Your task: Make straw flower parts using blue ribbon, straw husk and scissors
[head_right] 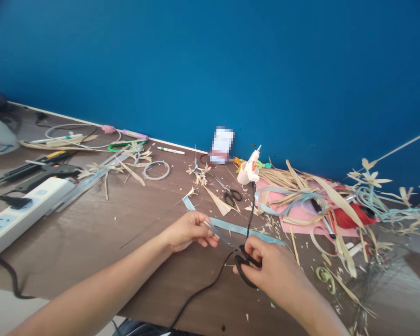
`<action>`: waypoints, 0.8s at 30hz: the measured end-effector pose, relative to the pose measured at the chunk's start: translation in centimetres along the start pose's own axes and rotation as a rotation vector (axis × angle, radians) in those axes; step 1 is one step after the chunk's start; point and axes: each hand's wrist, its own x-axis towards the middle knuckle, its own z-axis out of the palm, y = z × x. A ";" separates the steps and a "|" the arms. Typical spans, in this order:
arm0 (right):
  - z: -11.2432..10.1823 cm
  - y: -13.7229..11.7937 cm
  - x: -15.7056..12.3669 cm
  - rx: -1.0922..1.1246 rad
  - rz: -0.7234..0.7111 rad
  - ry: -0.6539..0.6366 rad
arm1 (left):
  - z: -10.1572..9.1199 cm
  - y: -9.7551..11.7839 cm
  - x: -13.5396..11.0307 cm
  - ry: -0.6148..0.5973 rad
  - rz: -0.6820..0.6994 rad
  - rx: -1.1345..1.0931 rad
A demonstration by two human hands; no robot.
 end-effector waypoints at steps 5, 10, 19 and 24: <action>0.1 -0.2 0.1 0.002 -0.003 0.017 | 0.0 -0.1 0.0 -0.006 -0.005 0.007; 0.5 -0.1 0.0 0.130 0.040 0.041 | 0.1 0.3 -0.1 0.033 0.012 -0.015; 3.0 6.1 -4.8 0.488 0.285 0.296 | -0.7 1.3 0.3 0.255 0.052 -0.150; 6.8 8.2 -6.3 0.119 0.479 0.439 | -0.5 0.7 0.6 0.274 0.052 -0.131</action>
